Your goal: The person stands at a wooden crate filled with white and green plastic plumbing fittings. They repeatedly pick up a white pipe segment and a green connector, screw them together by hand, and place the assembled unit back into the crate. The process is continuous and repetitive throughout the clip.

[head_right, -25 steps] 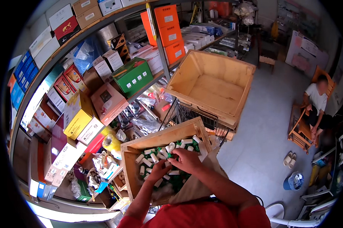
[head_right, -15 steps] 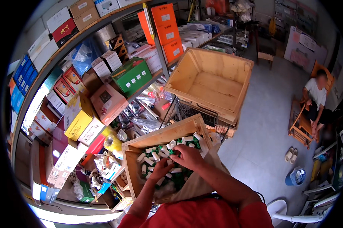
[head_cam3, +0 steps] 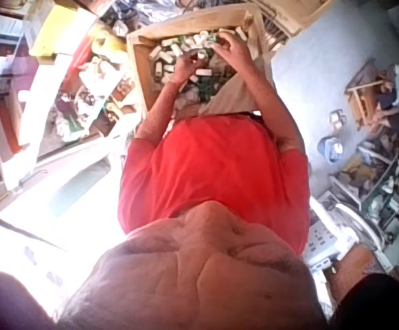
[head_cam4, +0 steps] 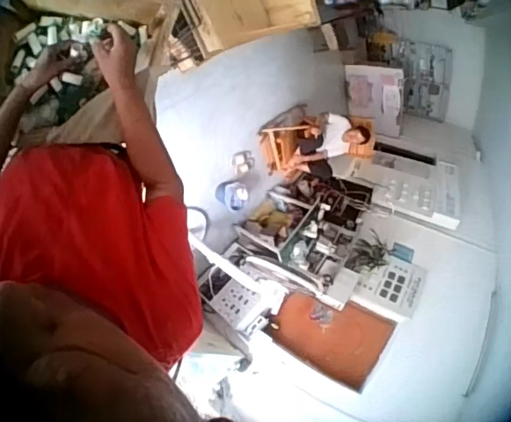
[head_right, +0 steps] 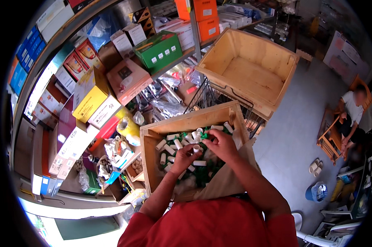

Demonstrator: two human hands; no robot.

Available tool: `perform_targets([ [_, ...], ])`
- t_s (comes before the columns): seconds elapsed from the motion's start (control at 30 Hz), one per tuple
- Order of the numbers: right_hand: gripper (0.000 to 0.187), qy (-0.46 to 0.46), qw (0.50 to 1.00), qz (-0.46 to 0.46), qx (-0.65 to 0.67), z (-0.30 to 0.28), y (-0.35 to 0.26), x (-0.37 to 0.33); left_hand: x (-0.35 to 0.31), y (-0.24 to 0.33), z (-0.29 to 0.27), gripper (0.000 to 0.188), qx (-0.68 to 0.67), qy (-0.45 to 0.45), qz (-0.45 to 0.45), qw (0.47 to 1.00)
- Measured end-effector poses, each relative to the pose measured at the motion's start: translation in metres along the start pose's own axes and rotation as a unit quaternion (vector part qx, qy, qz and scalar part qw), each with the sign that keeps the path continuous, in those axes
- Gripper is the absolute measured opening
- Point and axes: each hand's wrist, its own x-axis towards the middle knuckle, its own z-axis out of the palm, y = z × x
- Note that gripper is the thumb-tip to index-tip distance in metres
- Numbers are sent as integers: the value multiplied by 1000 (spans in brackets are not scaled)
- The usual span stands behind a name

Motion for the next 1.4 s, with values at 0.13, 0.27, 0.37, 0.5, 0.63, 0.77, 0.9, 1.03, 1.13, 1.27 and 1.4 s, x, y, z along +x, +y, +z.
perform_targets([
  [0.13,26,-63,971,90,211,-3,6,1,-1,16,0,32,-93,2,7,996],
  [0.27,26,-118,955,146,230,-9,-7,4,0,20,-3,33,-138,13,26,990],
  [0.37,27,-127,953,152,231,-9,-9,3,-1,35,-12,33,-120,-28,-8,992],
  [0.5,28,-140,953,148,224,-8,-9,4,0,31,-8,34,-120,5,47,992],
  [0.63,28,-131,956,133,229,-7,-5,2,-1,32,-9,35,-98,-4,36,995],
  [0.77,28,-127,957,114,236,-6,-6,4,-2,36,-8,33,-88,0,33,996],
  [0.9,28,-119,957,118,236,-3,-5,4,1,39,-6,28,-90,-17,16,996],
  [1.03,29,-96,959,92,250,-4,0,4,10,61,-8,30,-19,-22,28,999],
  [1.13,29,-38,953,116,278,-11,-3,5,23,81,-15,37,120,-37,24,992],
  [1.27,27,21,949,123,290,-15,-3,7,32,98,-6,32,135,-10,43,990],
  [1.4,27,47,946,133,293,-18,-5,6,32,119,3,32,173,33,83,981],
])
